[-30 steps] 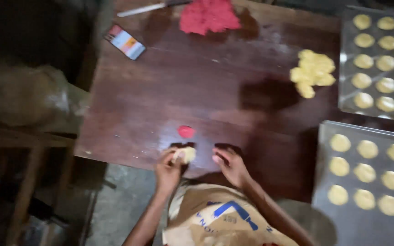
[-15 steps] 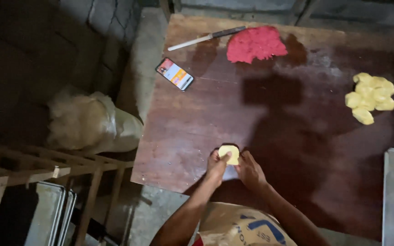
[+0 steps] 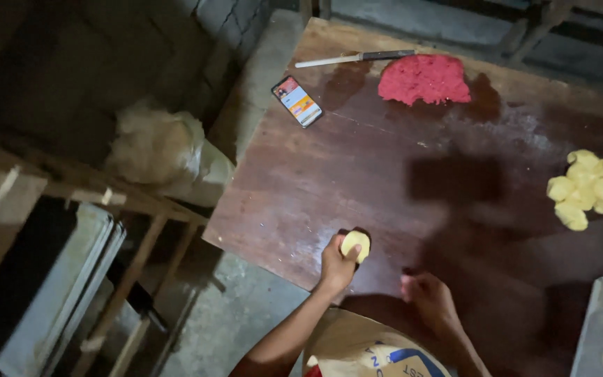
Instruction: The person is manually shaping and filling dough balls by flattening yellow dough, adding a pink dough filling, and rolling them into balls on a wooden table.
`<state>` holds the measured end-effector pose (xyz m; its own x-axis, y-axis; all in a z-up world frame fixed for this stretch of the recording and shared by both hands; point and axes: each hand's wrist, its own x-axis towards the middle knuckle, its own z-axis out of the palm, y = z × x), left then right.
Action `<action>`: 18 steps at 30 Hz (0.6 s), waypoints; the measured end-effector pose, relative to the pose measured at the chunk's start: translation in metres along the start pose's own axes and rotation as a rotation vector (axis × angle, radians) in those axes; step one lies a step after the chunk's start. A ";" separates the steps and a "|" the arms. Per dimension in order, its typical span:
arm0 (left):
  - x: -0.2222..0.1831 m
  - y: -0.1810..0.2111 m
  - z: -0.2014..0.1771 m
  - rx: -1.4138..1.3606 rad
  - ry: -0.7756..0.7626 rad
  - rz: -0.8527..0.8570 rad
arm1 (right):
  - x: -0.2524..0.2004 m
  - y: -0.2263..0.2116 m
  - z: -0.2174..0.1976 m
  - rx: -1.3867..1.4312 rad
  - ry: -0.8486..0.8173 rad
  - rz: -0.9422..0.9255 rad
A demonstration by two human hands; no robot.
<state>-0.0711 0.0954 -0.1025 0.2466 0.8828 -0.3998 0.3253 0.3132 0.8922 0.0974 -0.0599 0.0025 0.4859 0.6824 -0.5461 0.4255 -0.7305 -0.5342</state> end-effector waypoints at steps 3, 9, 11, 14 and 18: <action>-0.046 0.007 0.012 0.003 -0.018 -0.074 | -0.026 0.055 -0.003 0.972 0.103 0.203; -0.105 0.086 0.017 0.271 -0.443 -0.152 | -0.006 0.132 0.021 0.957 0.206 0.294; -0.109 0.128 0.002 0.257 -0.788 -0.130 | -0.007 0.111 0.019 0.883 0.298 0.326; -0.084 0.124 0.000 0.447 -0.967 0.094 | -0.031 0.022 -0.015 0.586 0.241 0.199; -0.053 0.120 -0.008 0.328 -1.019 -0.048 | -0.018 -0.045 -0.013 0.772 0.175 0.322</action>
